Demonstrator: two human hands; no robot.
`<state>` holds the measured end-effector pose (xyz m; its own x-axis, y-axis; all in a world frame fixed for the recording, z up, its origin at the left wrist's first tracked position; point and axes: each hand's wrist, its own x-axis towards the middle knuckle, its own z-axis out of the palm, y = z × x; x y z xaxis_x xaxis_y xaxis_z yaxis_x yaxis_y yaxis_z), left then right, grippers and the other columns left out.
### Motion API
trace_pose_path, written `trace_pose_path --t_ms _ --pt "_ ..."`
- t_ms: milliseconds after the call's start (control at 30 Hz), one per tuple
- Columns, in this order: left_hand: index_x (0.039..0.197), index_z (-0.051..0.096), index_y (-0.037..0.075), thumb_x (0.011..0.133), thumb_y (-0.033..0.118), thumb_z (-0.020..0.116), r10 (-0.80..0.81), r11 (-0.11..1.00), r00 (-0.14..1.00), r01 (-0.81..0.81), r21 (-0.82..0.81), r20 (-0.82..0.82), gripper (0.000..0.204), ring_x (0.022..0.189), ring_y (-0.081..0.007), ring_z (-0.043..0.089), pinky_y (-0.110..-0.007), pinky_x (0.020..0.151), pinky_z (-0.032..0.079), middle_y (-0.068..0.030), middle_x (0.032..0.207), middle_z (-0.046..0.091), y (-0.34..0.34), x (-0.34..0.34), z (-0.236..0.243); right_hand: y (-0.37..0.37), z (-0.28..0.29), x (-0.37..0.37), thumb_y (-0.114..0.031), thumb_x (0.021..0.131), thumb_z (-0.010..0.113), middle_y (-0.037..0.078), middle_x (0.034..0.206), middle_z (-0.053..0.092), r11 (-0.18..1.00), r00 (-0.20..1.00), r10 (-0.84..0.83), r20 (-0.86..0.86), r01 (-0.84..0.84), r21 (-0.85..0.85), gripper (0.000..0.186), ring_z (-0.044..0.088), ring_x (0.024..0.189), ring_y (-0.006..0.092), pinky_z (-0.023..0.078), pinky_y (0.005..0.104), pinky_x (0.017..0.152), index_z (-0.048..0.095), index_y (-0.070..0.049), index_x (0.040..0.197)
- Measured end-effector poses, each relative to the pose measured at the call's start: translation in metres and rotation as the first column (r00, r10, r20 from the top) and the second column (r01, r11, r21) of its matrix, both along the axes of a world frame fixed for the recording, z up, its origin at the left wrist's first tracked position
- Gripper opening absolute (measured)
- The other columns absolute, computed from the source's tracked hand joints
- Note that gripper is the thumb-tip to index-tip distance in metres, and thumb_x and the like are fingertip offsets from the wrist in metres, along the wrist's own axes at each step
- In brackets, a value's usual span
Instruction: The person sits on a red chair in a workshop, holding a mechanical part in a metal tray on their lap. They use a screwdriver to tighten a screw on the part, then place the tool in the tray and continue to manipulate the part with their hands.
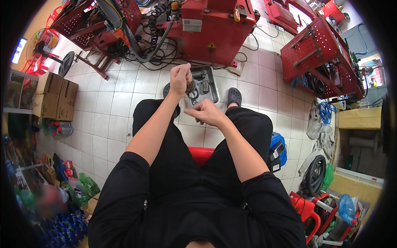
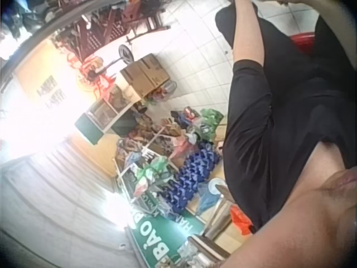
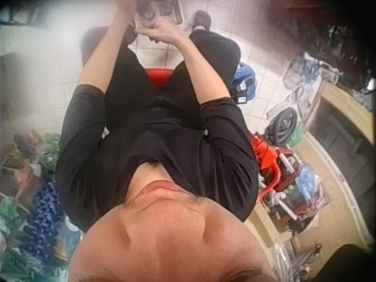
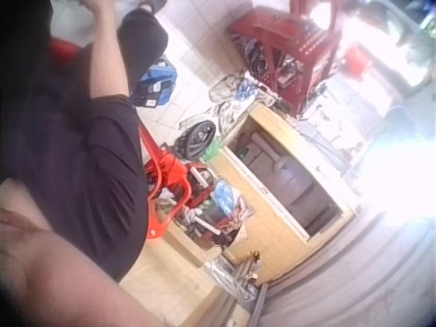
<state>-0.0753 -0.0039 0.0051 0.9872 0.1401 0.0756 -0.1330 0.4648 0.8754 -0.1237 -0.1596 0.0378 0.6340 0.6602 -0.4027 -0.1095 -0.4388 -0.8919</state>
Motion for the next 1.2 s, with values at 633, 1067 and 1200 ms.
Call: trace_pose_path --t_ms 633,1067,1200 --pt "0.058 0.036 0.01 0.092 0.014 0.05 -0.127 0.981 0.992 0.125 -0.145 0.001 0.037 0.043 -0.0062 0.027 -0.025 0.042 0.022 0.0049 0.052 0.029 -0.002 -0.001 -0.008 0.0 -0.043 0.027 -0.024 0.076 0.073 0.017 0.105 0.062 0.955 0.789 -0.265 0.554 0.293 0.04 0.057 0.061 0.09 0.0346 0.049 0.0401 0.078 0.05 -0.007 0.125" --pt "0.059 0.033 0.011 0.093 0.016 0.047 -0.032 0.999 0.997 0.032 -0.01 0.074 0.037 0.042 -0.0078 0.025 -0.027 0.042 0.021 0.0038 0.05 0.027 0.003 0.001 -0.003 -0.018 -0.012 0.029 -0.045 0.075 0.07 0.008 0.043 0.047 0.967 0.92 -0.22 0.324 0.249 -0.05 0.055 0.047 0.041 0.0168 0.038 0.0328 0.045 0.056 0.002 0.05" --pt "0.057 0.04 0.008 0.091 0.013 0.051 -0.064 0.997 0.997 0.066 -0.042 0.054 0.036 0.044 -0.0051 0.029 -0.024 0.042 0.023 0.0049 0.051 0.033 -0.001 -0.003 -0.005 -0.015 -0.018 0.033 -0.036 0.076 0.073 0.008 0.056 0.054 0.919 0.803 -0.323 0.501 0.393 -0.038 0.038 0.048 0.05 0.0177 0.039 0.0326 0.049 0.06 0.0 0.079"
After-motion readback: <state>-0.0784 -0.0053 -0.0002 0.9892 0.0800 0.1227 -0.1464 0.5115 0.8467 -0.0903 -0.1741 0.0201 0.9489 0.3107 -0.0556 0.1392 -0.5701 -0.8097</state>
